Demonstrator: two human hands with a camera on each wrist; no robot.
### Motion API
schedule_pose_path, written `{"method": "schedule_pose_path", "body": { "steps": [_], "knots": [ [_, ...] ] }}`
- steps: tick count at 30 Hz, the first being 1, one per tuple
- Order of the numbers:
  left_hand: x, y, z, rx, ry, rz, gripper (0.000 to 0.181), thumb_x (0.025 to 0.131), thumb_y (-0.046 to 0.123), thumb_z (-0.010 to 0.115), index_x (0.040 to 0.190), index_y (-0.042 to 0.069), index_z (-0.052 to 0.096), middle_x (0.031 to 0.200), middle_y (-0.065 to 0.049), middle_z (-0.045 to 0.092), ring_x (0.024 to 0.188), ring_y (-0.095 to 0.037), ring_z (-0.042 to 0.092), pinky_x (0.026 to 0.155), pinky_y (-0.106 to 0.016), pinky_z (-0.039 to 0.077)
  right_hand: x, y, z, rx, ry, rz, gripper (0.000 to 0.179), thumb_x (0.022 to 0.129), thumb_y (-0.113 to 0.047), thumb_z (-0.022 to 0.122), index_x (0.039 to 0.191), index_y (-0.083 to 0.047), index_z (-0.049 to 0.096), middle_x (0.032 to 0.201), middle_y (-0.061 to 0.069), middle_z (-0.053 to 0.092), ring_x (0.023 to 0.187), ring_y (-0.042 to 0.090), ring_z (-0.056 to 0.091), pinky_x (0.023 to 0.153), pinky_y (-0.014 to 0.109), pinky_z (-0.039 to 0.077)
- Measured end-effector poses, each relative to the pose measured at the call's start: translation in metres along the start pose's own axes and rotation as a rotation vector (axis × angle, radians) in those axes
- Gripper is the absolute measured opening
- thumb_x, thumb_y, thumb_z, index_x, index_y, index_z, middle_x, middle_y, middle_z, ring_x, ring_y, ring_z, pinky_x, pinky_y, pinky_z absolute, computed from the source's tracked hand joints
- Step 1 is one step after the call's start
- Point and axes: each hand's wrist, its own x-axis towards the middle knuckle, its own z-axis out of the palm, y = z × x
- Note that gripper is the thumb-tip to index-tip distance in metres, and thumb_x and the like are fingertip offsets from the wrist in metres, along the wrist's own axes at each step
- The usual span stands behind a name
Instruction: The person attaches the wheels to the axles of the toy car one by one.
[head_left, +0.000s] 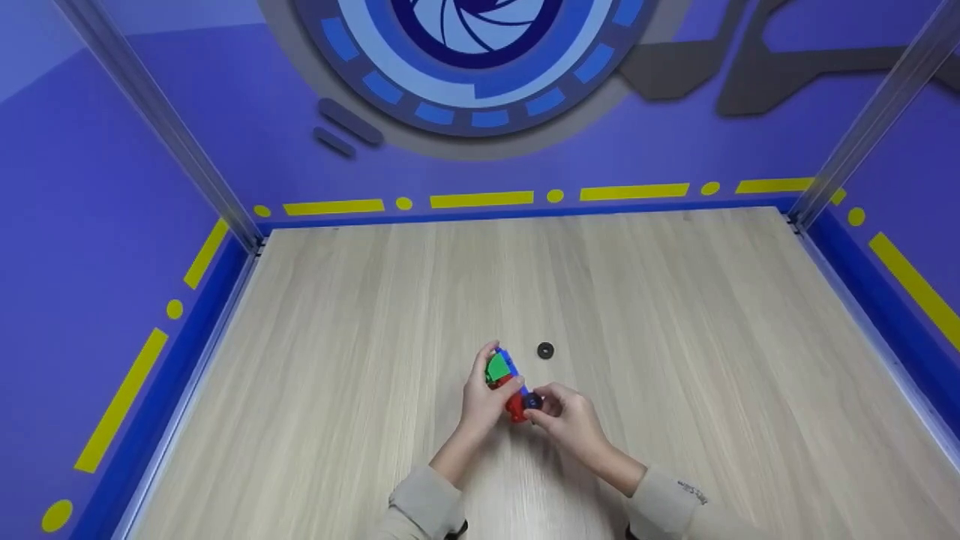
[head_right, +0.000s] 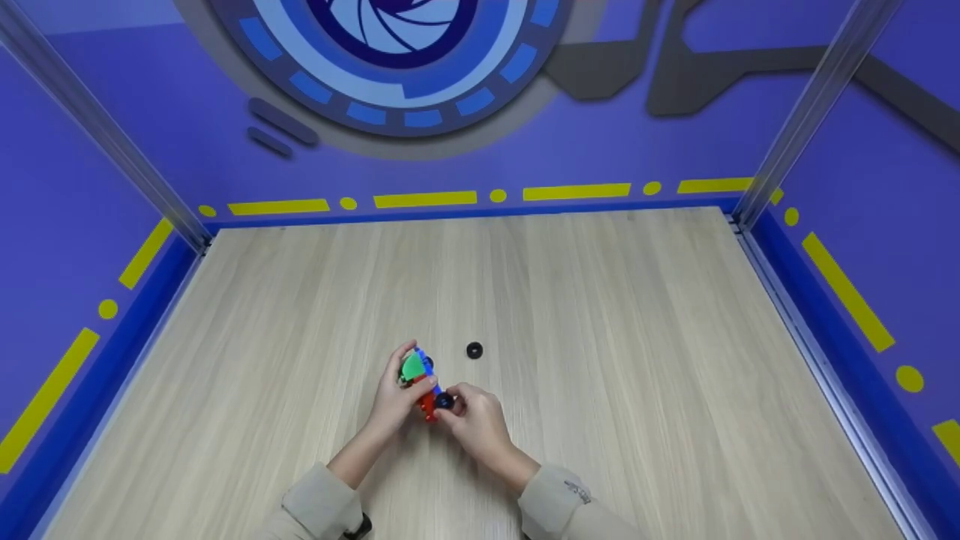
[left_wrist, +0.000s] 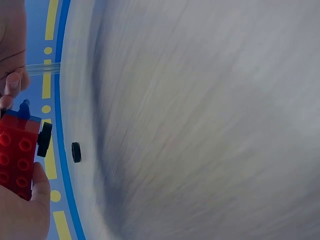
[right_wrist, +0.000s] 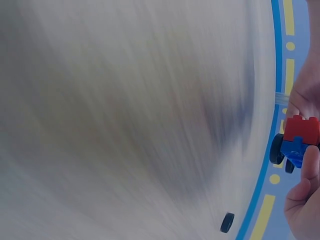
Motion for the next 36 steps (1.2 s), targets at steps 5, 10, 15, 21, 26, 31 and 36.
{"method": "schedule_pose_path", "body": {
  "steps": [5, 10, 15, 21, 26, 31, 36],
  "knots": [
    [0.000, 0.001, 0.001, -0.020, -0.002, -0.003, 0.070, 0.080, 0.020, 0.063, 0.137, 0.023, 0.023, 0.133, -0.014, 0.037, 0.112, -0.027, 0.044, 0.085, -0.038, 0.046, -0.002, -0.001, -0.001, 0.030, -0.007, 0.040, 0.024, 0.071, -0.011, 0.071, 0.091, -0.002, 0.062, 0.068, -0.001, 0.056, 0.059, 0.002, 0.047, 0.052, 0.017, 0.044],
    [0.000, 0.001, 0.003, -0.047, 0.011, -0.012, 0.072, 0.079, 0.022, 0.064, 0.138, 0.022, 0.023, 0.135, -0.015, 0.036, 0.115, -0.029, 0.044, 0.086, -0.039, 0.046, -0.002, -0.002, -0.001, 0.055, -0.012, 0.059, 0.024, 0.072, -0.014, 0.071, 0.091, -0.003, 0.060, 0.069, 0.000, 0.055, 0.059, 0.003, 0.047, 0.052, 0.017, 0.044],
    [-0.006, 0.014, 0.003, -0.071, 0.029, -0.026, 0.066, 0.079, 0.018, 0.064, 0.135, 0.017, 0.028, 0.131, -0.020, 0.038, 0.107, -0.029, 0.050, 0.083, -0.038, 0.048, -0.002, 0.000, 0.000, 0.065, -0.008, 0.063, 0.024, 0.071, -0.016, 0.072, 0.088, -0.004, 0.059, 0.067, 0.001, 0.055, 0.058, 0.002, 0.046, 0.050, 0.017, 0.042],
    [-0.008, 0.016, 0.005, -0.100, 0.031, -0.014, 0.057, 0.080, 0.020, 0.064, 0.128, 0.016, 0.035, 0.121, -0.019, 0.050, 0.097, -0.023, 0.056, 0.079, -0.036, 0.049, -0.002, -0.001, 0.001, 0.099, -0.010, 0.076, 0.024, 0.071, -0.015, 0.072, 0.087, -0.004, 0.058, 0.066, 0.003, 0.055, 0.057, 0.002, 0.046, 0.050, 0.016, 0.042],
    [-0.008, 0.015, 0.004, -0.110, 0.016, -0.015, 0.054, 0.081, 0.022, 0.063, 0.127, 0.016, 0.035, 0.120, -0.019, 0.052, 0.097, -0.022, 0.056, 0.081, -0.036, 0.048, -0.002, -0.011, -0.001, 0.107, -0.021, 0.093, 0.024, 0.071, -0.010, 0.071, 0.088, -0.001, 0.057, 0.066, 0.005, 0.055, 0.057, 0.003, 0.045, 0.050, 0.015, 0.040],
    [-0.004, 0.008, 0.005, -0.126, 0.013, -0.028, 0.055, 0.080, 0.024, 0.064, 0.127, 0.019, 0.036, 0.118, -0.017, 0.054, 0.096, -0.020, 0.056, 0.080, -0.034, 0.049, -0.002, -0.006, 0.002, 0.099, -0.032, 0.098, 0.027, 0.072, -0.017, 0.071, 0.090, -0.002, 0.058, 0.067, 0.003, 0.055, 0.057, 0.002, 0.045, 0.050, 0.015, 0.041],
    [-0.001, 0.002, 0.005, -0.102, 0.029, -0.021, 0.055, 0.079, 0.026, 0.065, 0.127, 0.020, 0.037, 0.113, -0.015, 0.057, 0.091, -0.018, 0.057, 0.076, -0.032, 0.049, -0.001, -0.003, 0.002, 0.104, -0.066, 0.079, 0.029, 0.073, -0.020, 0.070, 0.091, -0.003, 0.057, 0.067, 0.004, 0.055, 0.056, 0.002, 0.046, 0.049, 0.017, 0.042]
  ]
}}
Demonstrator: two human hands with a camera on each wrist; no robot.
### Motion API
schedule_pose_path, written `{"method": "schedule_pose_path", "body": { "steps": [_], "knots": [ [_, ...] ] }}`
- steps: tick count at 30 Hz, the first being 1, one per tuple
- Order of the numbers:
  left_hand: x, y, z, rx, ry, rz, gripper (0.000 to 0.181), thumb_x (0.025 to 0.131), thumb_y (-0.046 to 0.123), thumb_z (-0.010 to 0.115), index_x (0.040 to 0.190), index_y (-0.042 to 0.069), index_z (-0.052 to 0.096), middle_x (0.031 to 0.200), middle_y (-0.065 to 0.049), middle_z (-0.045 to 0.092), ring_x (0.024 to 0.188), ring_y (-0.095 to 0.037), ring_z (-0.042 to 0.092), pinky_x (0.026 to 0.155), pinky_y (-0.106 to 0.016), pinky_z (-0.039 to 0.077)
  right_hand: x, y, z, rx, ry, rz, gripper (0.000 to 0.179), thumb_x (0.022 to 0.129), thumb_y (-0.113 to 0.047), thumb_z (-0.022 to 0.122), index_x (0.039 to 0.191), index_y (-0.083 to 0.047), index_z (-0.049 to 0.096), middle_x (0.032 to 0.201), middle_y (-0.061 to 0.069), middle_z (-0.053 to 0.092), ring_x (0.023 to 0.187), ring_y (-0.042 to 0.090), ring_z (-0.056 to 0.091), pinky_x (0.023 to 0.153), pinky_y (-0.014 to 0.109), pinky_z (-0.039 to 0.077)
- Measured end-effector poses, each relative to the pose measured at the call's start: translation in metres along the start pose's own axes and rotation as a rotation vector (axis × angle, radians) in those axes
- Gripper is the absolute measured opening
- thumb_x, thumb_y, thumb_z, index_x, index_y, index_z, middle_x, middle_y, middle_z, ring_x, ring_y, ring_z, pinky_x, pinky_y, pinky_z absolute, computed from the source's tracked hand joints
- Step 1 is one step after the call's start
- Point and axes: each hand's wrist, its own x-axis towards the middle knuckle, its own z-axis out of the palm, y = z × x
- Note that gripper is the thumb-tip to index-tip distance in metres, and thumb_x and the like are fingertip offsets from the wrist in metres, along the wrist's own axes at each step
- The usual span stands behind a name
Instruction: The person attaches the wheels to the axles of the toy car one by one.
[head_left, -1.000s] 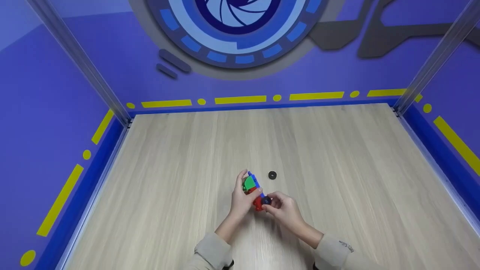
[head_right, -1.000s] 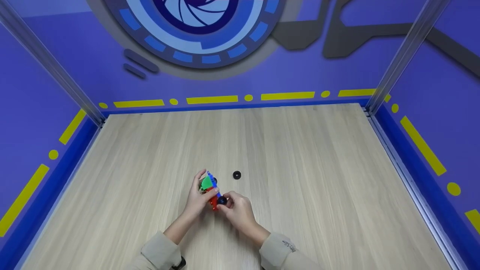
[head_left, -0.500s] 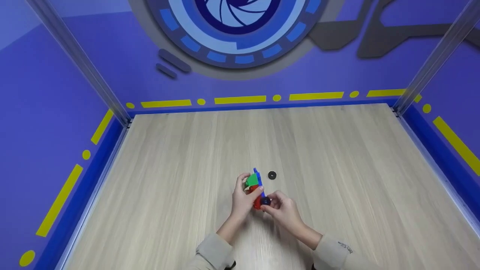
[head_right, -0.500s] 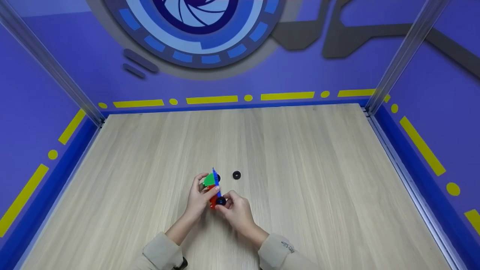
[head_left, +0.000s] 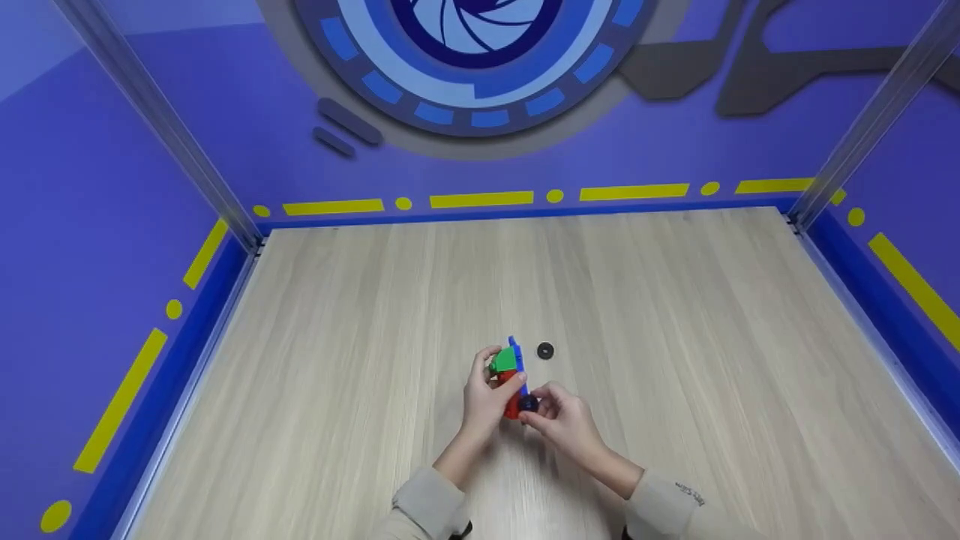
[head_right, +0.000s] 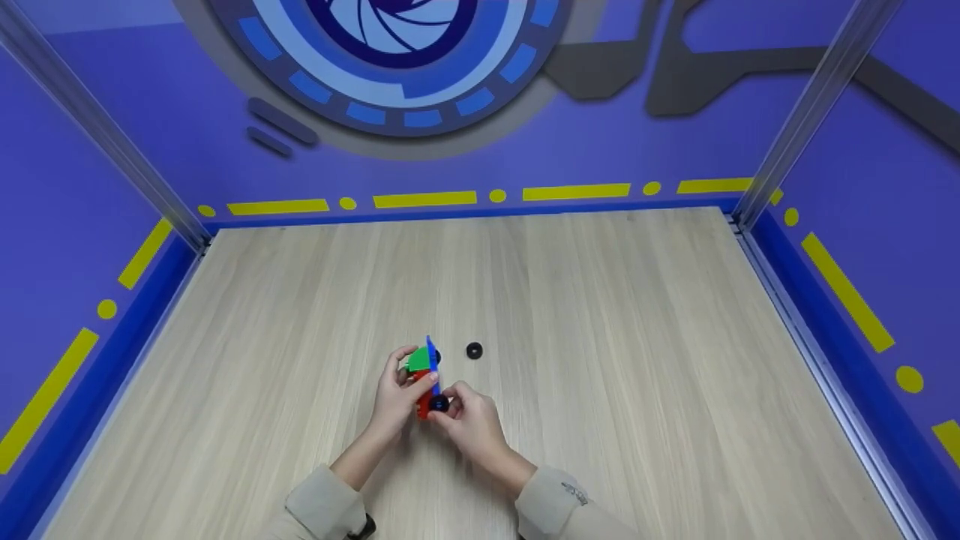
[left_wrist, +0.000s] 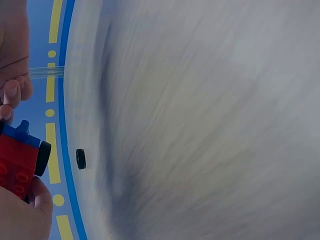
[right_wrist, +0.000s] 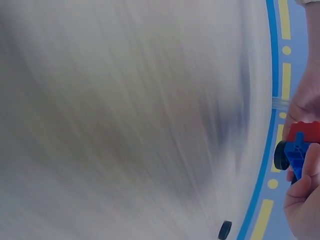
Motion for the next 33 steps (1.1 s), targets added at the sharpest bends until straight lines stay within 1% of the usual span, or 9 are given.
{"method": "schedule_pose_path", "body": {
  "steps": [8, 13, 15, 20, 22, 24, 27, 30, 33],
  "knots": [
    [0.002, -0.004, -0.004, 0.029, 0.006, -0.004, 0.058, 0.079, 0.026, 0.064, 0.129, 0.015, 0.036, 0.115, -0.016, 0.055, 0.094, -0.020, 0.057, 0.078, -0.033, 0.048, 0.006, 0.002, -0.007, -0.067, -0.137, -0.041, 0.026, 0.077, -0.021, 0.067, 0.098, -0.008, 0.058, 0.068, -0.001, 0.056, 0.057, 0.002, 0.047, 0.051, 0.017, 0.042],
    [0.004, -0.007, -0.008, 0.051, 0.016, -0.001, 0.059, 0.080, 0.025, 0.064, 0.129, 0.013, 0.036, 0.115, -0.018, 0.056, 0.093, -0.021, 0.056, 0.078, -0.034, 0.048, 0.010, 0.002, -0.011, -0.095, -0.152, -0.063, 0.025, 0.078, -0.018, 0.066, 0.098, -0.005, 0.059, 0.070, -0.001, 0.055, 0.060, 0.002, 0.047, 0.054, 0.018, 0.042],
    [0.003, -0.004, -0.010, 0.045, 0.021, -0.007, 0.057, 0.080, 0.023, 0.064, 0.129, 0.012, 0.036, 0.114, -0.018, 0.057, 0.092, -0.021, 0.056, 0.077, -0.034, 0.048, 0.012, 0.003, -0.013, -0.109, -0.154, -0.068, 0.025, 0.078, -0.018, 0.065, 0.098, -0.003, 0.059, 0.071, -0.002, 0.056, 0.062, 0.003, 0.047, 0.056, 0.019, 0.043],
    [-0.005, 0.015, -0.013, 0.051, 0.037, -0.012, 0.054, 0.081, 0.016, 0.062, 0.128, 0.009, 0.037, 0.114, -0.020, 0.055, 0.093, -0.023, 0.055, 0.079, -0.036, 0.047, 0.016, 0.007, -0.017, -0.147, -0.175, -0.070, 0.023, 0.079, -0.018, 0.064, 0.097, -0.003, 0.060, 0.075, -0.002, 0.057, 0.066, 0.004, 0.049, 0.059, 0.019, 0.044],
    [-0.008, 0.020, -0.013, 0.061, 0.040, -0.008, 0.053, 0.081, 0.015, 0.061, 0.128, 0.008, 0.036, 0.114, -0.021, 0.055, 0.093, -0.023, 0.054, 0.078, -0.036, 0.047, 0.018, 0.009, -0.018, -0.165, -0.184, -0.073, 0.021, 0.079, -0.017, 0.065, 0.094, -0.003, 0.061, 0.076, -0.001, 0.058, 0.067, 0.005, 0.049, 0.059, 0.019, 0.044],
    [-0.006, 0.017, -0.014, 0.055, 0.040, -0.012, 0.054, 0.081, 0.016, 0.062, 0.128, 0.008, 0.036, 0.113, -0.020, 0.055, 0.092, -0.022, 0.054, 0.076, -0.034, 0.046, 0.021, 0.012, -0.019, -0.183, -0.187, -0.068, 0.020, 0.078, -0.016, 0.065, 0.093, -0.003, 0.061, 0.077, 0.000, 0.058, 0.067, 0.007, 0.050, 0.059, 0.019, 0.043],
    [0.000, 0.006, -0.014, 0.053, 0.041, -0.020, 0.056, 0.080, 0.021, 0.063, 0.128, 0.010, 0.036, 0.112, -0.016, 0.056, 0.090, -0.019, 0.054, 0.074, -0.031, 0.046, 0.027, 0.015, -0.022, -0.207, -0.176, -0.033, 0.018, 0.077, -0.013, 0.065, 0.091, -0.002, 0.060, 0.081, 0.004, 0.059, 0.068, 0.010, 0.051, 0.059, 0.020, 0.043],
    [0.005, -0.006, -0.014, 0.065, 0.048, -0.028, 0.058, 0.080, 0.026, 0.063, 0.129, 0.014, 0.036, 0.113, -0.014, 0.055, 0.092, -0.018, 0.053, 0.076, -0.030, 0.046, 0.034, 0.020, -0.023, -0.221, -0.147, 0.029, 0.018, 0.077, -0.012, 0.065, 0.092, -0.002, 0.060, 0.084, 0.007, 0.059, 0.071, 0.012, 0.051, 0.060, 0.022, 0.043],
    [0.007, -0.010, -0.013, 0.079, 0.056, -0.023, 0.059, 0.080, 0.028, 0.063, 0.130, 0.015, 0.035, 0.115, -0.013, 0.055, 0.094, -0.019, 0.053, 0.078, -0.032, 0.046, 0.042, 0.025, -0.023, -0.209, -0.105, 0.100, 0.019, 0.076, -0.011, 0.065, 0.092, -0.003, 0.060, 0.087, 0.009, 0.058, 0.072, 0.013, 0.051, 0.061, 0.024, 0.043]
  ]
}}
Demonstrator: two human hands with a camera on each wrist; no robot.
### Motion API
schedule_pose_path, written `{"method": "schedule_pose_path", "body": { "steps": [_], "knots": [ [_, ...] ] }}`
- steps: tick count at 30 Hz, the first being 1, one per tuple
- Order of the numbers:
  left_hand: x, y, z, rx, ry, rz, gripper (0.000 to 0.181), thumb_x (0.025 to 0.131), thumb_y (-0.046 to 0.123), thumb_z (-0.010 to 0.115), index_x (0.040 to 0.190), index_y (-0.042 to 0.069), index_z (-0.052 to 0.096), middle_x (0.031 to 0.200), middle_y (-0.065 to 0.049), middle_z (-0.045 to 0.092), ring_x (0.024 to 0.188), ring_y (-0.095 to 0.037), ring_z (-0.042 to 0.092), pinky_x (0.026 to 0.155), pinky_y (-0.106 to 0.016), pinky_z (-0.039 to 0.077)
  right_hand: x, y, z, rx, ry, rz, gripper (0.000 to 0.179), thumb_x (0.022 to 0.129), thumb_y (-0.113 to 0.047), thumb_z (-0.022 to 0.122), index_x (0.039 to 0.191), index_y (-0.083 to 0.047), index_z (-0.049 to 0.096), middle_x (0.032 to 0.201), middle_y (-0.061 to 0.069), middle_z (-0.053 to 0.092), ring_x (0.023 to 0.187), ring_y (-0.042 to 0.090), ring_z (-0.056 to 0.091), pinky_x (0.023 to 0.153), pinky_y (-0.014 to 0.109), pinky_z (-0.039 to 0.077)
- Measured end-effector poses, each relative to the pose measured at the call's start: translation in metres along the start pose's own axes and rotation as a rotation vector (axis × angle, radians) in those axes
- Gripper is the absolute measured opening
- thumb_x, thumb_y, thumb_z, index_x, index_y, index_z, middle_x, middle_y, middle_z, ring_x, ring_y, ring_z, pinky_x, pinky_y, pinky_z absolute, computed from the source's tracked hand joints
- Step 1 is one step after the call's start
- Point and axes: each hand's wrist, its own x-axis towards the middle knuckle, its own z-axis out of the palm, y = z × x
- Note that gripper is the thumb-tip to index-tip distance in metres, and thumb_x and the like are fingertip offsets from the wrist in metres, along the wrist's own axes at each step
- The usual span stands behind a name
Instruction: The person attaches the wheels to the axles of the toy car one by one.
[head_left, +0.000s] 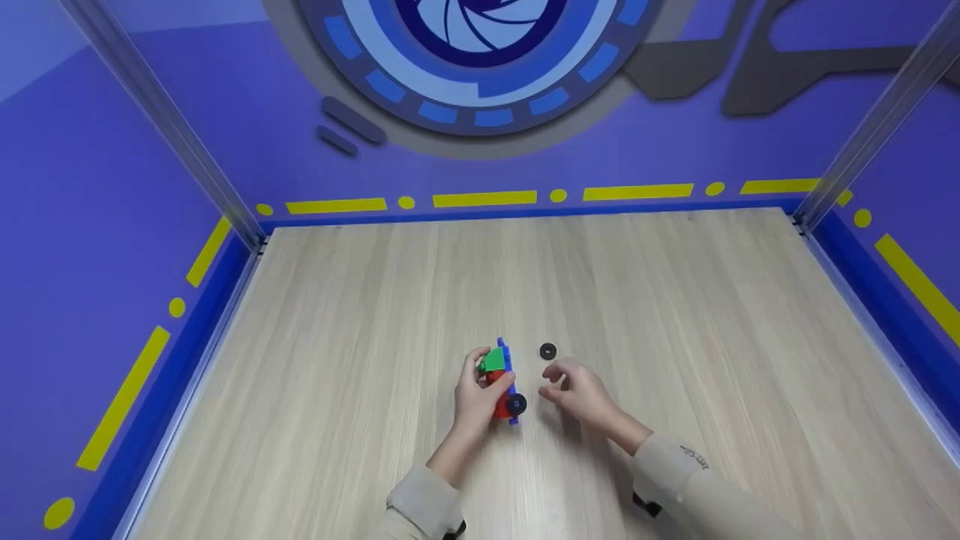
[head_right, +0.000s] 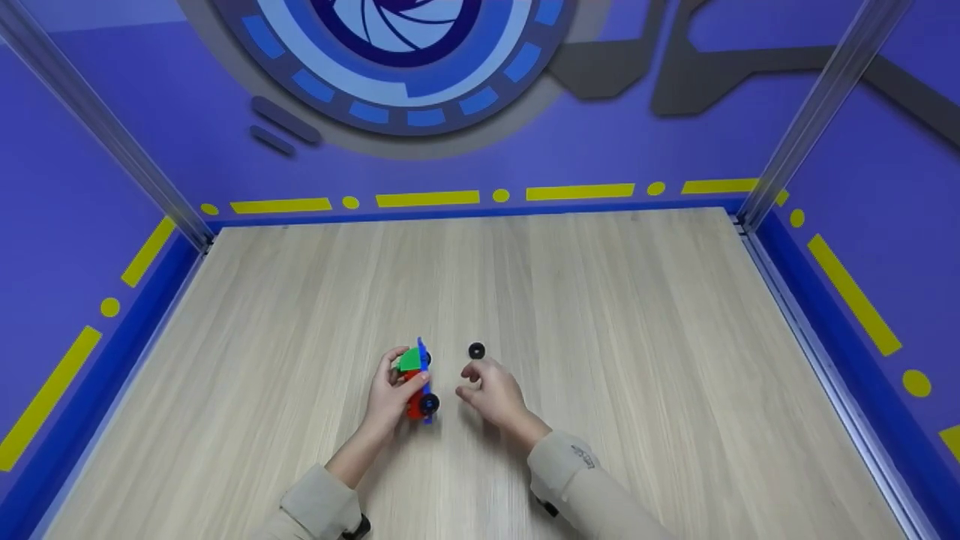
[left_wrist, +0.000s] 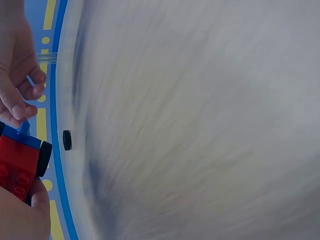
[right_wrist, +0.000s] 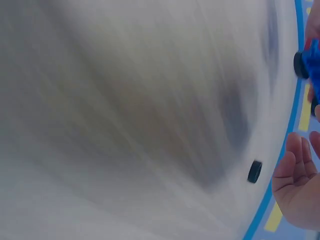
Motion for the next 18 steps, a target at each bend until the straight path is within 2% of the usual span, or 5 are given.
{"method": "schedule_pose_path", "body": {
  "steps": [7, 14, 18],
  "knots": [
    [0.000, 0.002, 0.000, -0.009, -0.002, -0.016, 0.058, 0.080, 0.028, 0.063, 0.130, 0.017, 0.035, 0.119, -0.013, 0.052, 0.099, -0.021, 0.053, 0.082, -0.034, 0.046, 0.017, 0.010, 0.001, 0.052, 0.076, 0.117, 0.025, 0.075, -0.012, 0.066, 0.098, -0.005, 0.060, 0.096, 0.011, 0.056, 0.079, 0.017, 0.053, 0.065, 0.028, 0.044],
    [-0.001, 0.002, -0.001, -0.008, -0.006, -0.021, 0.059, 0.080, 0.029, 0.063, 0.130, 0.018, 0.035, 0.118, -0.012, 0.053, 0.097, -0.020, 0.053, 0.081, -0.034, 0.046, 0.028, 0.020, 0.001, -0.013, 0.169, 0.104, 0.031, 0.073, -0.013, 0.067, 0.101, -0.005, 0.058, 0.100, 0.013, 0.052, 0.088, 0.027, 0.054, 0.079, 0.040, 0.043],
    [0.000, 0.001, -0.001, -0.002, -0.004, -0.025, 0.058, 0.080, 0.029, 0.063, 0.130, 0.018, 0.036, 0.119, -0.012, 0.053, 0.098, -0.020, 0.053, 0.082, -0.034, 0.045, 0.034, 0.025, 0.001, -0.064, 0.181, 0.120, 0.037, 0.071, -0.016, 0.067, 0.104, -0.005, 0.057, 0.103, 0.014, 0.051, 0.092, 0.030, 0.053, 0.083, 0.043, 0.041]
  ]
}}
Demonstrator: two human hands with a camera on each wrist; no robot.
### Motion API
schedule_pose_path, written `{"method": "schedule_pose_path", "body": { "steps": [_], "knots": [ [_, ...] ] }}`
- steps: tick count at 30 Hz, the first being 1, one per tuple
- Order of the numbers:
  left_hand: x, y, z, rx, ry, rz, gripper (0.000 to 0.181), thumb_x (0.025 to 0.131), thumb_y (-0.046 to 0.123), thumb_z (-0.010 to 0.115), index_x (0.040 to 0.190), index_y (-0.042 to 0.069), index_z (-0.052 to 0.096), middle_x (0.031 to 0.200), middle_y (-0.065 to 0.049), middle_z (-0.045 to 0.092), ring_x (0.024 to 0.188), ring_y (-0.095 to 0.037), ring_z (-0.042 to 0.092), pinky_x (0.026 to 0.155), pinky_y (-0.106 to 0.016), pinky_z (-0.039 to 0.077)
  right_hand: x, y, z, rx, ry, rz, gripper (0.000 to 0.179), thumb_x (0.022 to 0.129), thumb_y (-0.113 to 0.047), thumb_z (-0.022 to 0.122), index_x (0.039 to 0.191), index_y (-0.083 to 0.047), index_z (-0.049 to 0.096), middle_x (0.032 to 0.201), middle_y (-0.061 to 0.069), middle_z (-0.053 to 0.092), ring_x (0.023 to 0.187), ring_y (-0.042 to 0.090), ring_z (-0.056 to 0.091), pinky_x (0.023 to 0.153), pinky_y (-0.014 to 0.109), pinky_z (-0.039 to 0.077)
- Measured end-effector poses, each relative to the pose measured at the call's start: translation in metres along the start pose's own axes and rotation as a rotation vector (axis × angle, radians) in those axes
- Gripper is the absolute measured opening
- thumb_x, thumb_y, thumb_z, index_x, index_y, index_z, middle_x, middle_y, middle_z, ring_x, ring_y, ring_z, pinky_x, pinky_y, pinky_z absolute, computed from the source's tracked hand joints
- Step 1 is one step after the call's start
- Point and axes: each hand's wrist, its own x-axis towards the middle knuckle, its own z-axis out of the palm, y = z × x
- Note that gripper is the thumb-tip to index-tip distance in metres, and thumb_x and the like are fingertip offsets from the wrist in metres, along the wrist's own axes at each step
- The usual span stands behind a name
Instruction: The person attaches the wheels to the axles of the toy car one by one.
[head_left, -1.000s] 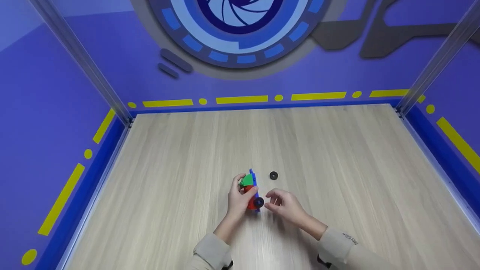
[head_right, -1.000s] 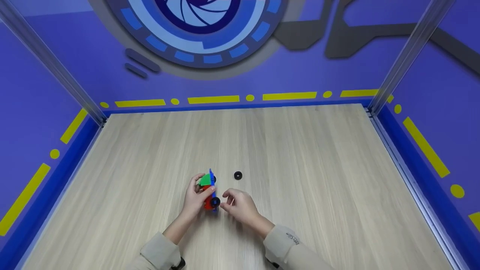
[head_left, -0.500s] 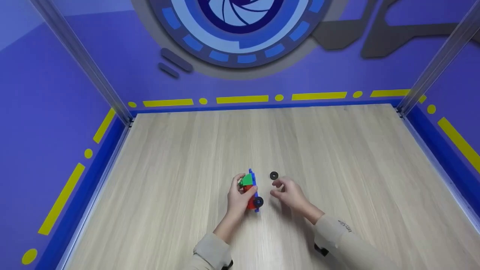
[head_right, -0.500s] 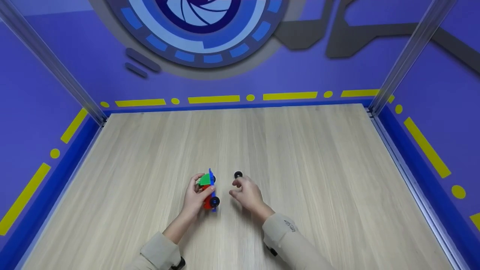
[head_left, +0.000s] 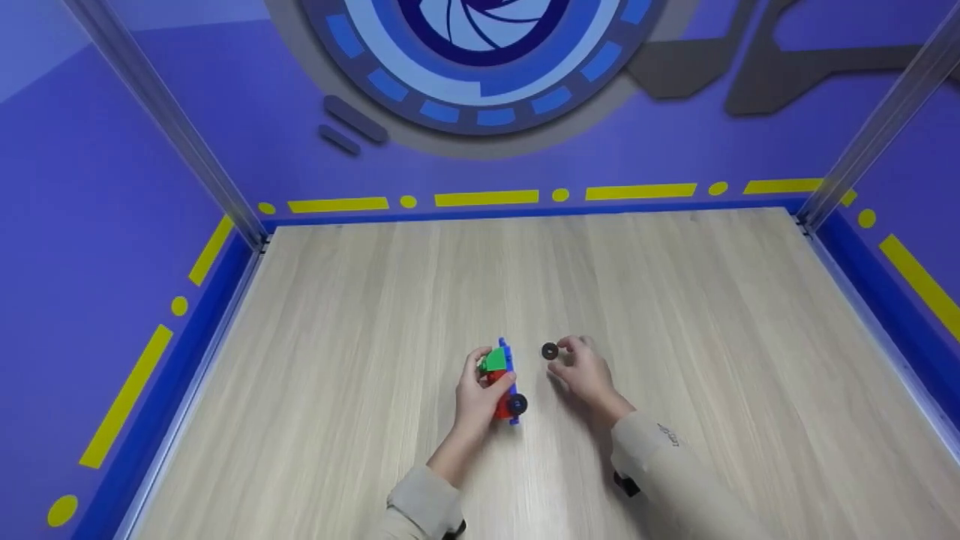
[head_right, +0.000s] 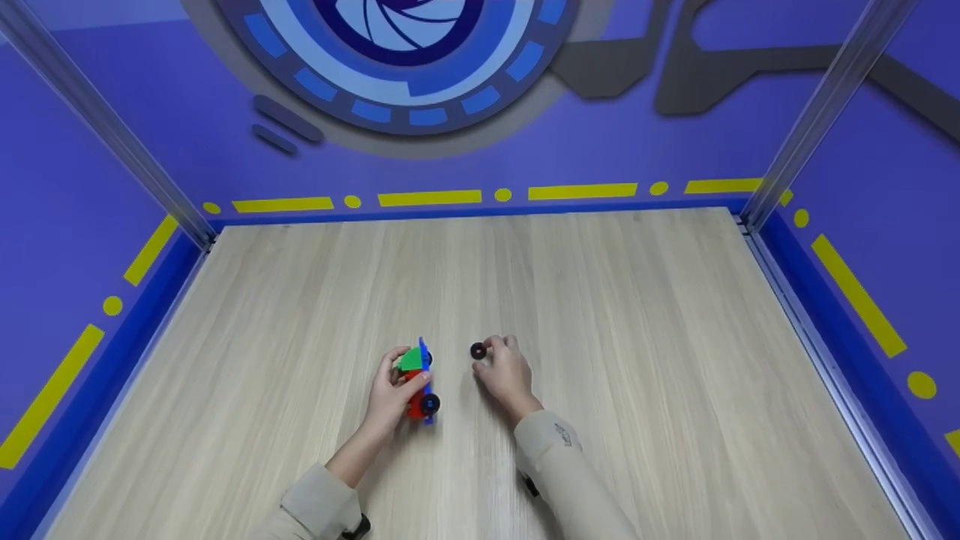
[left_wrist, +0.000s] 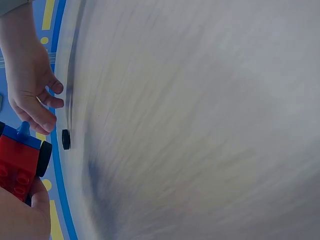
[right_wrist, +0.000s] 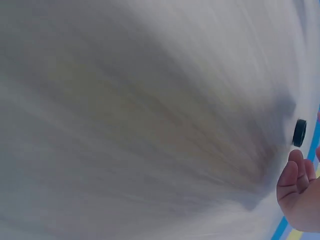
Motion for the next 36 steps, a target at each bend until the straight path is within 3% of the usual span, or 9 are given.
{"method": "schedule_pose_path", "body": {
  "steps": [5, 13, 20, 29, 36],
  "knots": [
    [0.000, 0.000, 0.000, 0.000, -0.013, 0.019, 0.058, 0.080, 0.028, 0.063, 0.130, 0.017, 0.036, 0.118, -0.013, 0.052, 0.097, -0.020, 0.054, 0.082, -0.035, 0.046, 0.005, 0.001, 0.003, -0.034, -0.016, 0.018, 0.040, 0.072, -0.016, 0.066, 0.109, -0.005, 0.057, 0.107, 0.013, 0.051, 0.099, 0.030, 0.053, 0.086, 0.042, 0.041],
    [-0.001, 0.001, -0.002, 0.006, -0.015, 0.023, 0.055, 0.080, 0.027, 0.063, 0.128, 0.018, 0.037, 0.118, -0.012, 0.052, 0.099, -0.021, 0.053, 0.083, -0.036, 0.045, 0.009, 0.000, 0.004, -0.061, -0.073, -0.076, 0.040, 0.072, -0.006, 0.064, 0.112, -0.003, 0.058, 0.115, 0.011, 0.056, 0.111, 0.029, 0.050, 0.095, 0.043, 0.036],
    [-0.001, 0.000, 0.000, 0.006, -0.014, 0.021, 0.057, 0.080, 0.027, 0.063, 0.129, 0.017, 0.036, 0.120, -0.013, 0.051, 0.099, -0.021, 0.053, 0.083, -0.036, 0.045, 0.011, 0.000, 0.005, -0.065, -0.112, -0.084, 0.042, 0.070, -0.004, 0.064, 0.112, -0.003, 0.058, 0.113, 0.012, 0.056, 0.106, 0.028, 0.052, 0.091, 0.044, 0.038],
    [-0.001, 0.001, -0.001, 0.003, -0.004, 0.011, 0.056, 0.080, 0.026, 0.063, 0.129, 0.017, 0.037, 0.119, -0.013, 0.051, 0.098, -0.021, 0.054, 0.082, -0.035, 0.046, 0.010, -0.003, 0.007, -0.069, -0.130, -0.025, 0.044, 0.070, -0.009, 0.066, 0.113, -0.008, 0.058, 0.106, 0.009, 0.053, 0.099, 0.026, 0.053, 0.086, 0.042, 0.040],
    [-0.001, 0.000, -0.002, 0.001, -0.007, 0.035, 0.057, 0.080, 0.025, 0.063, 0.129, 0.015, 0.036, 0.118, -0.015, 0.052, 0.097, -0.022, 0.055, 0.080, -0.035, 0.046, 0.012, -0.003, 0.011, -0.157, -0.119, -0.019, 0.043, 0.070, -0.012, 0.066, 0.112, -0.008, 0.059, 0.097, 0.009, 0.052, 0.085, 0.023, 0.052, 0.078, 0.041, 0.042]
  ]
}}
